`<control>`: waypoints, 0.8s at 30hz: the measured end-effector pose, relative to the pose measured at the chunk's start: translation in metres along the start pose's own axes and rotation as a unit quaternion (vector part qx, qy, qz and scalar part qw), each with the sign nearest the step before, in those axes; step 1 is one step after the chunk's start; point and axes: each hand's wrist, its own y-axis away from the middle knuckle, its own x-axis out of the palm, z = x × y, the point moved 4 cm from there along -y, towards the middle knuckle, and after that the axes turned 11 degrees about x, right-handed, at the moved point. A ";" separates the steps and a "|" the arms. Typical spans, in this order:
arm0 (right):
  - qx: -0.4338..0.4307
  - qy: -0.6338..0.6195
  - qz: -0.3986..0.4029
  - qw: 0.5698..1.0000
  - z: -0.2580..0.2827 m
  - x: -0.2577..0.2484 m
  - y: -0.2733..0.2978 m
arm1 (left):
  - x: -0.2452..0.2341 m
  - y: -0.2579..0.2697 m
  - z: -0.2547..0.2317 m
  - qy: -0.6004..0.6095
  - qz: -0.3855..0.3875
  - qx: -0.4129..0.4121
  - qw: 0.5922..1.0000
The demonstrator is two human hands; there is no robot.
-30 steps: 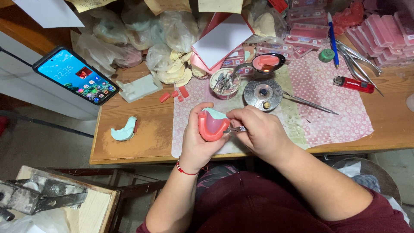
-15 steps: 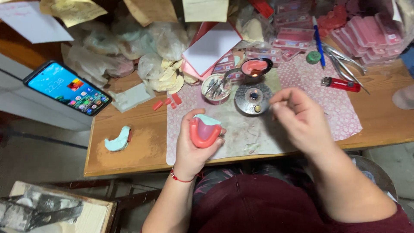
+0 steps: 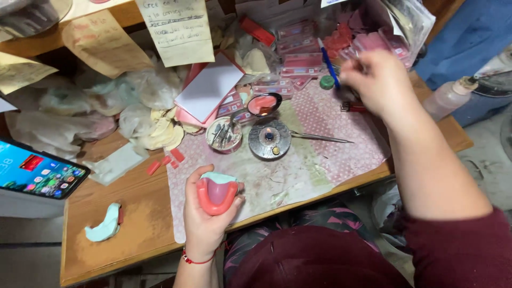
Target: Applying and shaping wax on a dental prosthesis model using a dental tool and heat source.
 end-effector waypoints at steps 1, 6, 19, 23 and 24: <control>-0.005 0.006 -0.017 1.000 -0.001 0.002 -0.020 | -0.001 0.000 0.002 0.002 -0.007 -0.004 1.000; 0.015 0.117 -0.075 0.990 -0.025 0.030 -0.126 | 0.000 -0.005 0.002 0.045 -0.025 0.008 0.999; -0.209 0.068 -0.122 0.968 0.027 0.027 -0.029 | -0.014 -0.008 0.012 0.167 0.017 0.054 0.984; -0.106 -0.102 0.001 0.989 0.072 0.008 0.080 | -0.013 -0.007 0.002 0.195 0.046 0.040 0.979; -0.109 -0.103 0.004 0.989 0.072 0.008 0.093 | -0.014 -0.007 0.000 0.194 0.042 0.041 0.979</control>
